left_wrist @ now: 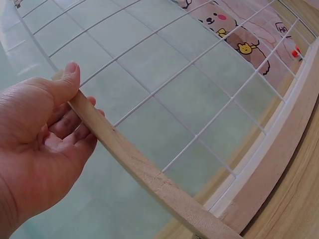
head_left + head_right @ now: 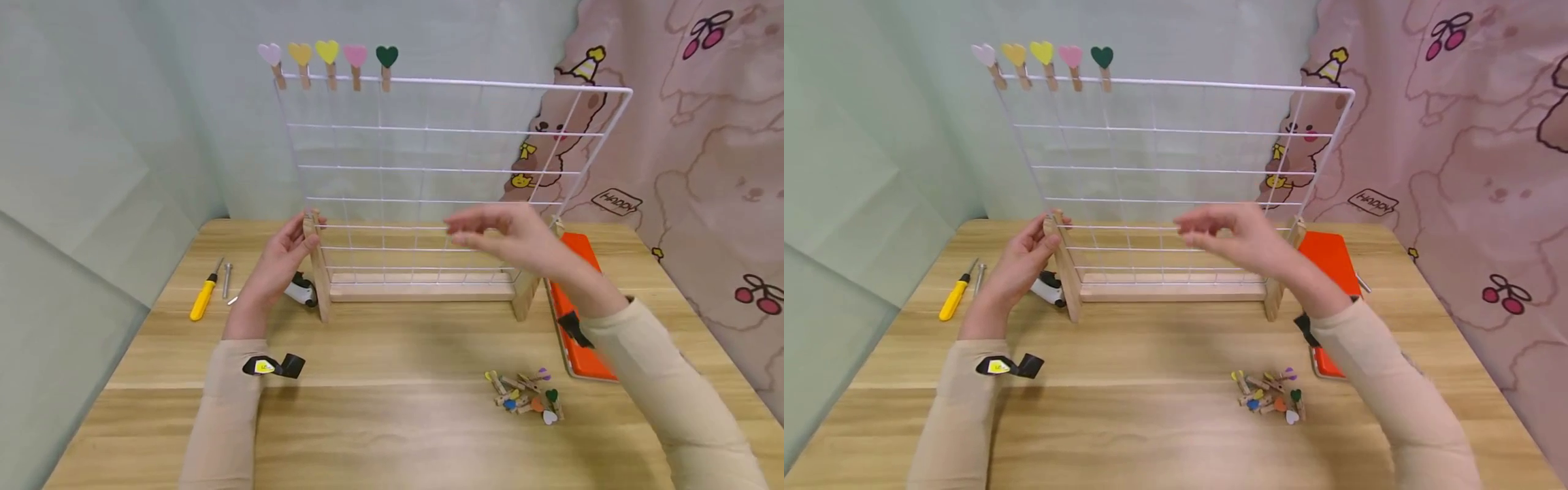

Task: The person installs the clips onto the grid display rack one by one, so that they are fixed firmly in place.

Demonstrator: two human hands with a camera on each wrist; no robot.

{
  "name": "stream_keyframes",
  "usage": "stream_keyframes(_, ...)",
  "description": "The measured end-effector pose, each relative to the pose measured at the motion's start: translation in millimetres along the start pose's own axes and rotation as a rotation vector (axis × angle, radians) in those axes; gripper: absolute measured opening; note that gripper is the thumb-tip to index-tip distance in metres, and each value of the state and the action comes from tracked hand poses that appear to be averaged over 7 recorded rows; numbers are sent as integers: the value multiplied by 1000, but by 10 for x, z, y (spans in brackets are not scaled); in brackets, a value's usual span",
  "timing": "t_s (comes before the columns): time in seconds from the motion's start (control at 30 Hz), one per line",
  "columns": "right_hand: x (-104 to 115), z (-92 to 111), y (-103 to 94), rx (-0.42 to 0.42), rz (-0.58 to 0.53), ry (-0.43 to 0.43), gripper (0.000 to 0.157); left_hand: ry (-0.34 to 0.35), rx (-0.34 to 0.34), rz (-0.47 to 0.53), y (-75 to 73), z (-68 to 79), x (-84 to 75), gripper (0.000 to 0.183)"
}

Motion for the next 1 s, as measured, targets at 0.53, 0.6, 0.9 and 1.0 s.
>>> stream_keyframes(0.53, -783, 1376, 1306, 256, 517, 197, 32, -11, -12, -2, 7, -7, -10, 53)
stream_keyframes(0.6, -778, 1395, 1326, 214, 555, 188, 30, -8, -12, -3, 6, -5, -16, 53)
stream_keyframes(0.9, -754, 1334, 1373, 238, 448, 218, 29, -10, -14, -5, 12, 7, -22, 51)
stream_keyframes(1.0, -778, 1296, 1375, 260, 356, 259, 29, -12, -16, -4, 12, 6, -23, 51)
Point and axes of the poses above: each hand's wrist, its own z-axis away from the middle knuckle, its own y-axis out of the palm, x = y × z, the point moved 2 cm from there along -z, towards the middle knuckle, and after that the axes turned 15 degrees about x, right-handed, at the moved point
